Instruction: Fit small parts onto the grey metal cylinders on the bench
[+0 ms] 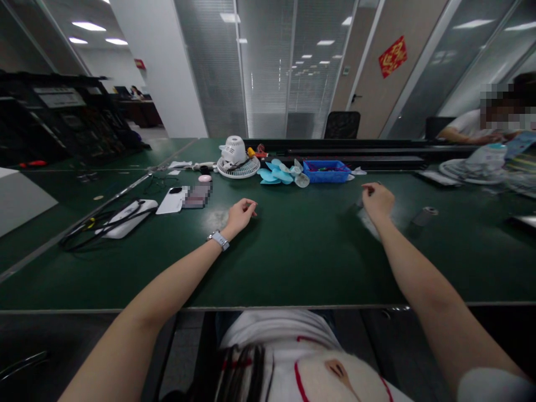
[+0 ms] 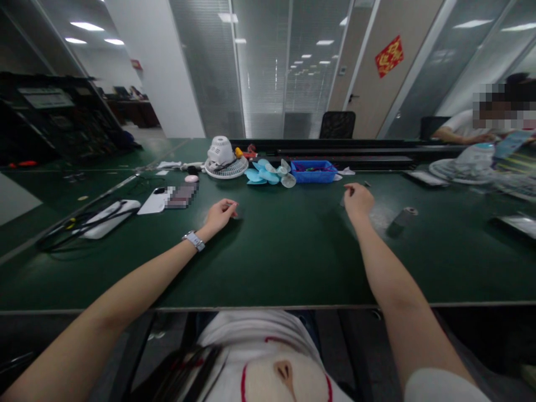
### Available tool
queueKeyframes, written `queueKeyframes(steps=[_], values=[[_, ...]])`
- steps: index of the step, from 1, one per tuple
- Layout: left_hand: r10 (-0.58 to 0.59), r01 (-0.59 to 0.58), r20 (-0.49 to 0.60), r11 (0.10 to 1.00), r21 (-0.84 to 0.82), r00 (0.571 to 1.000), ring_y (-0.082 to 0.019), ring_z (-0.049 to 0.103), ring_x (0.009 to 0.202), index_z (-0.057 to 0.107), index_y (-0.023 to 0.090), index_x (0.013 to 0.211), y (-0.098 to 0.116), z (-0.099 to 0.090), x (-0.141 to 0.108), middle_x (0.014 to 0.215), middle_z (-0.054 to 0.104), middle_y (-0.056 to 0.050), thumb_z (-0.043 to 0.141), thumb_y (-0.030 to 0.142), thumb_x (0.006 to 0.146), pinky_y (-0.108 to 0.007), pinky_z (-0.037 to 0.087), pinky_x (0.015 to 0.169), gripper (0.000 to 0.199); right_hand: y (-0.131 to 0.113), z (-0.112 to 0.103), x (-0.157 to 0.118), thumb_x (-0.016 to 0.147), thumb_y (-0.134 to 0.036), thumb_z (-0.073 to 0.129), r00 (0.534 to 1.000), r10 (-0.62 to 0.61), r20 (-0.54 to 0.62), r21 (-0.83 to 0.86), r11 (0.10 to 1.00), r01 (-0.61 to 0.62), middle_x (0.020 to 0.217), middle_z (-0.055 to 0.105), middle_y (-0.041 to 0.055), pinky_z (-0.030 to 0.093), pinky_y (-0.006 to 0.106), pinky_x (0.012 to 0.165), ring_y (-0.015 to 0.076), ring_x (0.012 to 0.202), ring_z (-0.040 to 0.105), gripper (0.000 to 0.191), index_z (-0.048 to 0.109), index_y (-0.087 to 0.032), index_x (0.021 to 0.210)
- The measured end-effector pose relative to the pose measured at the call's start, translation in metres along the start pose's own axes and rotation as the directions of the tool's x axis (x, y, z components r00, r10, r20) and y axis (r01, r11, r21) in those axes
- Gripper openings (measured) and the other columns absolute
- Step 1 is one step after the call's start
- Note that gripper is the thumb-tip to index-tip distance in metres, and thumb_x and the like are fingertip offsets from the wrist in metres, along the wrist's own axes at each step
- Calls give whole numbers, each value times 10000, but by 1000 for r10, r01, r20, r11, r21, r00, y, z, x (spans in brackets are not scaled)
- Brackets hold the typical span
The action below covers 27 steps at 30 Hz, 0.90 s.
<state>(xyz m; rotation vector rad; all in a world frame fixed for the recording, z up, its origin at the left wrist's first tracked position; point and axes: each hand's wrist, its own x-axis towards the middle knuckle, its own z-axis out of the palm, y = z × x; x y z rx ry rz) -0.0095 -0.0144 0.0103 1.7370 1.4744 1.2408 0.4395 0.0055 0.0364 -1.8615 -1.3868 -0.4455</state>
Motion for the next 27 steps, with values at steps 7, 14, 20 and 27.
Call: queueKeyframes(steps=[7, 14, 20, 27], values=[[16, -16, 0, 999, 28, 1000, -182, 678, 667, 667, 203, 953, -1, 0, 0, 688, 709, -21, 568, 421, 878, -274, 472, 629, 251, 7, 12, 1, 865, -182, 427, 999, -20, -46, 29, 999, 22, 1035, 691, 145, 452, 360, 809, 249, 890, 617, 381, 699, -151, 1130], [3, -4, 8, 1000, 27, 1000, -186, 680, 664, 665, 194, 957, 0, 0, 0, 698, 712, -35, 576, 435, 875, -268, 468, 599, 270, 9, 10, 0, 881, -189, 413, 998, -20, -57, 38, 999, 22, 1046, 660, 144, 453, 369, 835, 241, 892, 603, 368, 676, -157, 1135], [12, -12, 2, 999, 52, 1000, -176, 681, 664, 663, 184, 952, 2, 0, 0, 680, 702, -25, 568, 431, 879, -265, 480, 632, 275, 5, 13, -4, 874, -176, 416, 996, -7, -84, 31, 999, 9, 1035, 638, 126, 442, 355, 829, 238, 921, 579, 345, 684, -182, 1090], [21, -21, 0, 999, 30, 1000, -168, 679, 649, 669, 185, 947, 0, 0, 1, 668, 702, -18, 576, 411, 875, -254, 481, 628, 255, 11, 19, -4, 877, -189, 412, 997, 40, -70, 90, 995, -34, 973, 619, 121, 443, 383, 875, 250, 957, 565, 312, 674, -182, 1048]])
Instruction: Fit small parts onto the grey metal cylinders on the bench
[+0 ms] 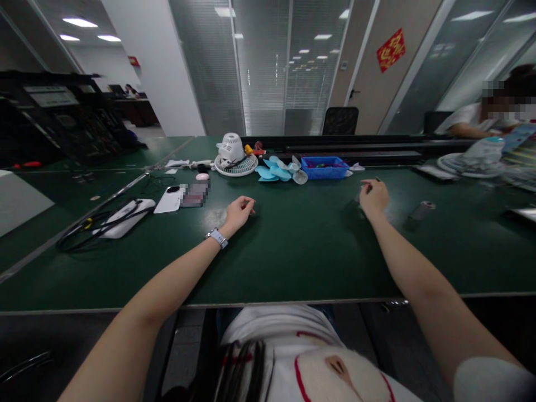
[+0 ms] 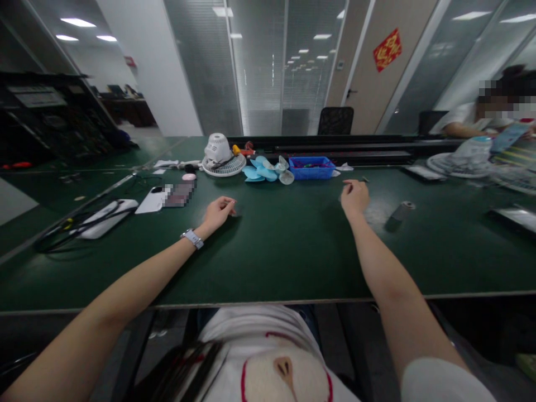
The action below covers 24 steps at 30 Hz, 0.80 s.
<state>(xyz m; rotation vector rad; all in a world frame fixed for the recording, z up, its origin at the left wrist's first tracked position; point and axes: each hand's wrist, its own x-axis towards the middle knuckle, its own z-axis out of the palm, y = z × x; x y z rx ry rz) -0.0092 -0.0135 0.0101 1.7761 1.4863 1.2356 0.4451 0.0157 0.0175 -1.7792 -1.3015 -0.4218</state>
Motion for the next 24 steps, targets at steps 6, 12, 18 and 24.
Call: queueKeyframes(steps=[6, 12, 18, 24], values=[[-4, 4, 6, 1000, -2, 1000, -173, 681, 655, 667, 181, 956, 0, -1, -1, 673, 700, -19, 575, 403, 874, -262, 480, 634, 255, 8, 15, -5, 851, -274, 523, 994, 110, 9, 90, 990, -110, 1136, 591, 157, 432, 411, 971, 265, 1079, 556, 336, 553, -155, 1164], [2, -2, 12, 999, -33, 1000, -177, 679, 655, 660, 184, 946, -2, 0, 1, 668, 694, -21, 569, 403, 871, -265, 476, 630, 249, 17, 26, -6, 817, -395, 624, 930, 335, 155, 127, 926, -355, 1172, 588, 180, 453, 449, 973, 300, 1059, 598, 491, 471, -148, 1214], [-1, 1, 2, 997, -76, 1000, -175, 673, 644, 662, 187, 981, -6, 1, 3, 662, 691, -17, 556, 414, 871, -265, 488, 630, 273, 20, 27, -6, 801, -354, 646, 927, 325, 186, 106, 931, -348, 1158, 600, 165, 443, 455, 997, 300, 1084, 599, 463, 475, -162, 1187], [9, -9, -9, 997, -72, 1000, -175, 677, 645, 661, 187, 1027, -9, 3, 4, 667, 693, -19, 532, 402, 881, -262, 491, 621, 291, 18, 26, -5, 805, -314, 640, 928, 320, 192, 86, 936, -341, 1150, 595, 153, 442, 446, 992, 290, 1104, 585, 409, 496, -167, 1158]])
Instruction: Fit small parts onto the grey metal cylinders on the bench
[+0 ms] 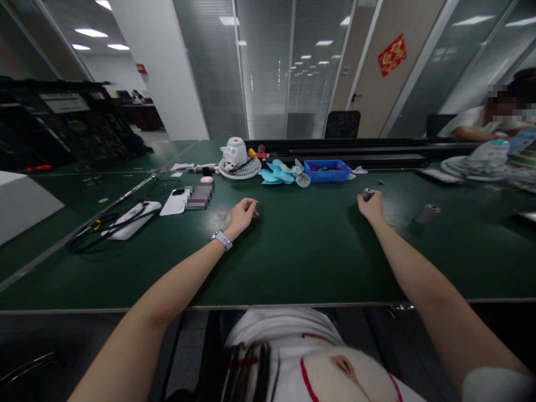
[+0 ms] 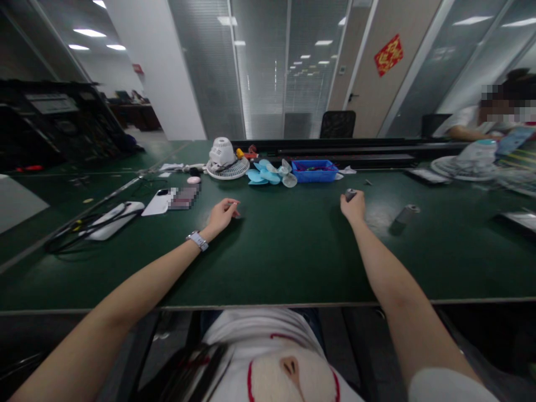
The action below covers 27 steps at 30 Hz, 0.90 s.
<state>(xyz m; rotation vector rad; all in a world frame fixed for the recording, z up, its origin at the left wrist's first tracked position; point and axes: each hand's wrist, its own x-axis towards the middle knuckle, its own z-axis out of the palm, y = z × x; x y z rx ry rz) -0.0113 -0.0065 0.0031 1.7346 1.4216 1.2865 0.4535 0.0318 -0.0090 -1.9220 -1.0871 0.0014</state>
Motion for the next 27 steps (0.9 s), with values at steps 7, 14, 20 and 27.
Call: queueKeyframes(steps=[7, 14, 20, 27], values=[[-17, 17, 16, 1000, 9, 1000, -173, 681, 658, 655, 182, 1053, 4, -2, -2, 680, 697, -20, 523, 401, 885, -258, 495, 629, 305, 2, -1, -1, 809, -337, 634, 1000, -19, -1, 10, 1000, 19, 1157, 599, 163, 438, 433, 990, 291, 1107, 586, 409, 502, -153, 1149], [-17, 17, 21, 1000, 6, 1000, -170, 676, 652, 655, 184, 1047, 6, -2, -3, 679, 696, -18, 533, 413, 879, -256, 488, 629, 310, 4, 3, 7, 766, -310, 677, 999, 52, -7, 71, 996, -52, 1119, 651, 128, 465, 437, 972, 271, 1055, 621, 389, 534, -189, 1107], [-18, 18, 24, 1000, 12, 1000, -175, 677, 654, 658, 190, 1031, 11, -4, -5, 677, 699, -16, 547, 432, 872, -264, 489, 634, 311, 7, 1, 10, 705, -320, 742, 993, 115, -17, 118, 987, -112, 1064, 688, 118, 495, 419, 936, 263, 999, 652, 392, 591, -183, 1040], [-14, 13, 23, 997, 71, 1000, -175, 681, 672, 655, 185, 1043, 13, -3, -6, 699, 709, -27, 508, 389, 904, -267, 477, 641, 288, -23, -4, -13, 715, -381, 751, 998, 54, -43, 141, 989, -47, 1002, 717, 129, 515, 412, 893, 261, 931, 681, 434, 632, -140, 1056]])
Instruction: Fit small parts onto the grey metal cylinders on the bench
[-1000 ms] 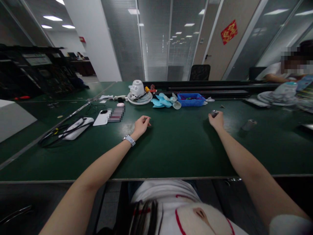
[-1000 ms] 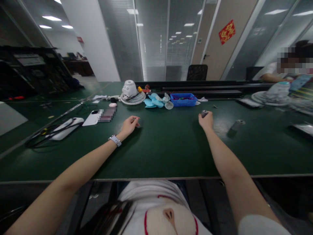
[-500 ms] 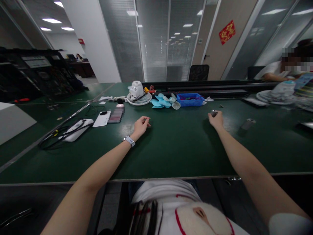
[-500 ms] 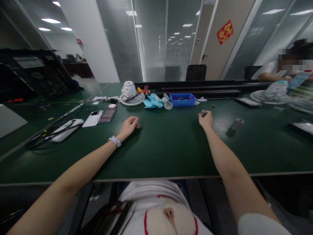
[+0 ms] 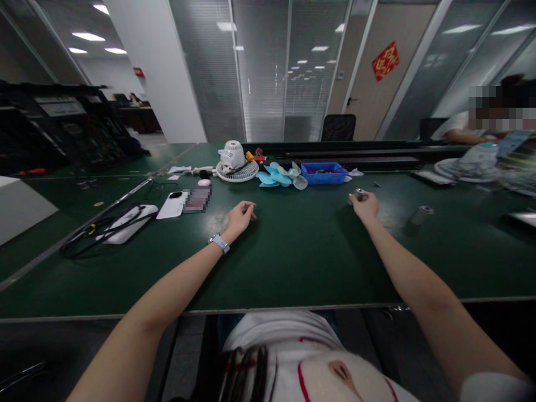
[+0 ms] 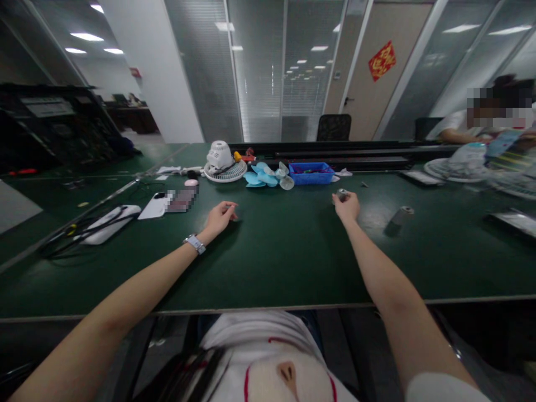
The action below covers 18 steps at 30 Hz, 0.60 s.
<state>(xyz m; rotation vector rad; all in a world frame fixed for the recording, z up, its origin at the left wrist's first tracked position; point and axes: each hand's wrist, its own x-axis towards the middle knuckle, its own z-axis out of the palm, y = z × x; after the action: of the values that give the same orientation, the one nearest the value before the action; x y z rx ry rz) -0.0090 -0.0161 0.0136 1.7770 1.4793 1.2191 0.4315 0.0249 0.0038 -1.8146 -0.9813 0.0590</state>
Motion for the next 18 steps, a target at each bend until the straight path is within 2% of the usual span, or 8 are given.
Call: queueKeyframes(steps=[2, 4, 7, 9, 13, 15, 18], values=[[1, -1, 2, 1000, 18, 1000, -176, 681, 673, 652, 186, 1047, -1, 0, 0, 706, 711, -28, 514, 395, 907, -268, 470, 639, 286, -25, 9, -25, 722, -413, 755, 994, -92, 61, 49, 995, 89, 969, 725, 116, 525, 413, 872, 250, 885, 688, 457, 639, -142, 1071], [15, -15, 0, 999, 41, 1000, -177, 681, 671, 651, 191, 1047, -3, 0, 0, 709, 712, -26, 524, 406, 907, -269, 464, 632, 286, -54, 22, -60, 721, -423, 772, 959, -208, 194, 155, 971, 180, 947, 729, 111, 542, 400, 834, 235, 841, 692, 471, 651, -142, 1078], [67, -67, -2, 994, 86, 998, -175, 674, 664, 655, 205, 1045, -1, -1, -2, 711, 712, -17, 536, 427, 908, -271, 463, 630, 287, -94, 40, -118, 713, -406, 802, 828, -376, 416, 377, 900, 219, 964, 733, 107, 561, 381, 801, 222, 847, 698, 451, 670, -157, 1065], [111, -111, 6, 989, 98, 994, -173, 671, 669, 660, 210, 1044, 5, -1, -6, 725, 716, -15, 551, 441, 905, -273, 472, 641, 290, -113, 47, -152, 715, -391, 812, 737, -456, 498, 491, 849, 194, 971, 737, 97, 567, 379, 813, 215, 871, 702, 420, 676, -174, 1048], [220, -219, -11, 974, 50, 975, -189, 692, 815, 670, 206, 1031, 24, 4, -16, 923, 750, -60, 596, 448, 891, -291, 498, 717, 289, -127, 46, -196, 709, -356, 827, 623, -537, 568, 575, 801, 167, 962, 745, 61, 569, 379, 825, 209, 867, 710, 386, 670, -211, 1030], [257, -257, -22, 966, 3, 966, -207, 693, 947, 640, 207, 1106, 35, 7, -22, 1043, 746, -84, 630, 446, 877, -314, 509, 806, 330, -126, 43, -204, 722, -349, 818, 593, -554, 584, 580, 796, 172, 960, 745, 46, 569, 377, 825, 207, 870, 712, 372, 657, -223, 1033], [275, -272, 33, 960, -69, 961, -220, 682, 1062, 558, 213, 1229, 49, 11, -30, 1075, 740, -90, 690, 411, 844, -348, 502, 923, 452, -123, 41, -207, 751, -361, 794, 576, -562, 593, 569, 799, 194, 911, 737, 25, 569, 370, 809, 202, 852, 711, 347, 635, -232, 1032]])
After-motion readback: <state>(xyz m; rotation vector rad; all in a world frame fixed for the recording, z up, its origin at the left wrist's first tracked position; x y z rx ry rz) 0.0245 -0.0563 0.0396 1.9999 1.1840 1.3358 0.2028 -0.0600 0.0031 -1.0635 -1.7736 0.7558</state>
